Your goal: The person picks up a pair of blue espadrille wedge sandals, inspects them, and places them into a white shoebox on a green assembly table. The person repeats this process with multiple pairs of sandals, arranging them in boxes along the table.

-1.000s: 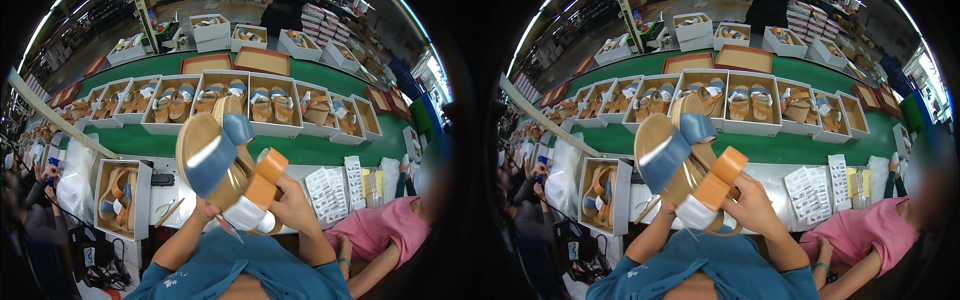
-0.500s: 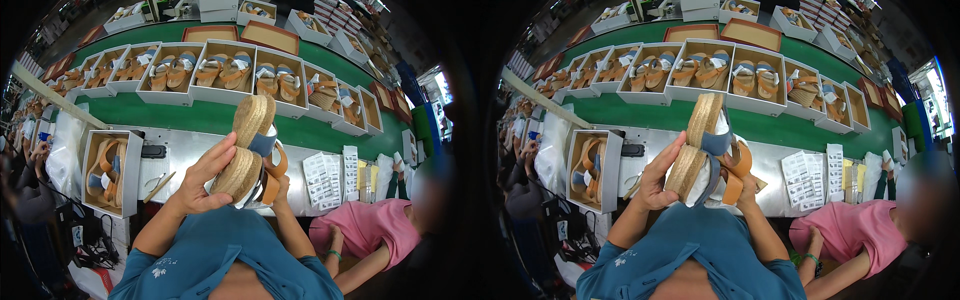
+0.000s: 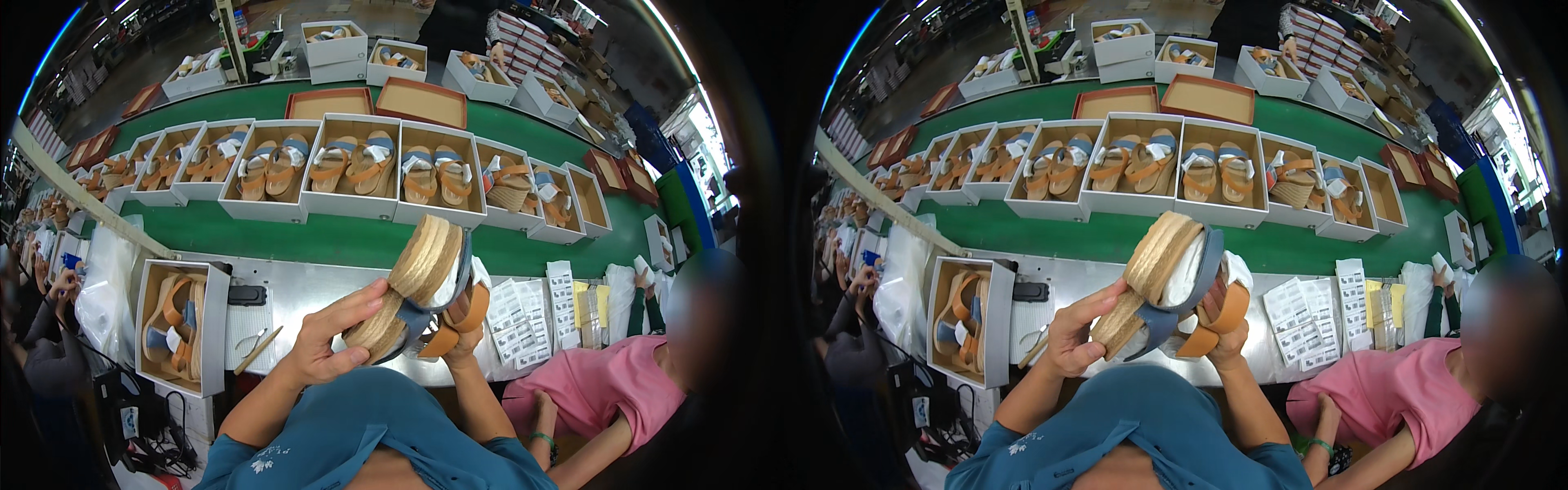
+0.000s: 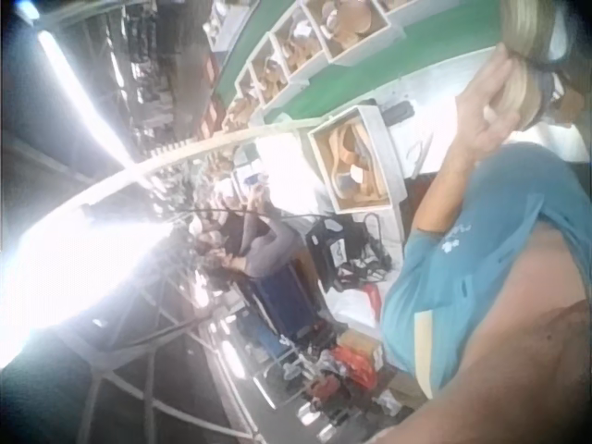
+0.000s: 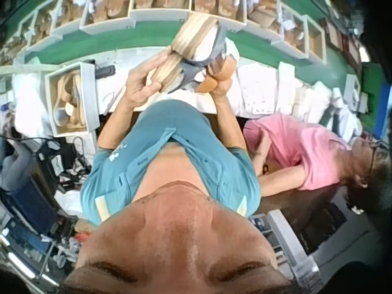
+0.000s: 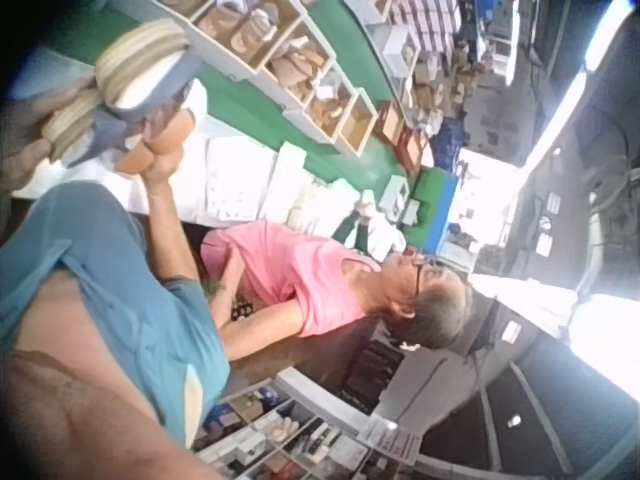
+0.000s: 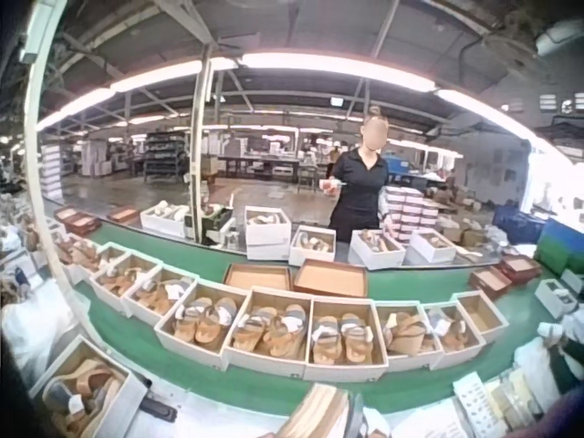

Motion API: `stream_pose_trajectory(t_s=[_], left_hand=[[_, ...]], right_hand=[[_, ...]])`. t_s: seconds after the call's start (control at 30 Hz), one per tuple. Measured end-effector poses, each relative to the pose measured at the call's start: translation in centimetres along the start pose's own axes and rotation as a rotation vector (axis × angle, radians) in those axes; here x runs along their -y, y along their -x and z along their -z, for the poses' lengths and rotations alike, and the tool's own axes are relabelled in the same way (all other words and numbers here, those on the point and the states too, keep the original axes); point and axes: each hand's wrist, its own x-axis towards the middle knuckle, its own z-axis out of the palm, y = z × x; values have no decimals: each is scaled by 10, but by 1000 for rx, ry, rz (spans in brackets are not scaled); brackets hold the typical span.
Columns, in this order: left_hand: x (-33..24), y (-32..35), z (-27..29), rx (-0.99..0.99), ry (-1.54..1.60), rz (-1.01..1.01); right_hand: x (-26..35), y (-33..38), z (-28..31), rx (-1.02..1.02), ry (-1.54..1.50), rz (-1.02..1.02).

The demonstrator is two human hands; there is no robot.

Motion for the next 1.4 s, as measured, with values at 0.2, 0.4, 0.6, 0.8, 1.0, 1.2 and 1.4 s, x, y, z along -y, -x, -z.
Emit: stream_pose_trajectory(t_s=[0.2, 0.4, 0.6, 0.8, 1.0, 1.2, 1.4], left_hand=[[-2, -8, -2, 5, -16, 19], [18, -15, -18, -109, 110, 75], [109, 13, -12, 61, -268, 713], [159, 69, -10, 523, -927, 382], [205, 125, -9, 710, -1076, 627], [206, 127, -8, 692, -1207, 394], [199, 113, -11, 737, -1037, 689]], right_hand=[[-12, -3, 9, -57, 99, 75], [-10, -12, 22, -41, -44, -238], [-54, -33, 52, -223, 85, -464], [-158, -76, 144, -527, 431, -554], [-321, -144, 224, -430, 1004, -720], [-488, -200, 273, -109, 1520, -746], [-581, -208, 263, 187, 1526, -765]])
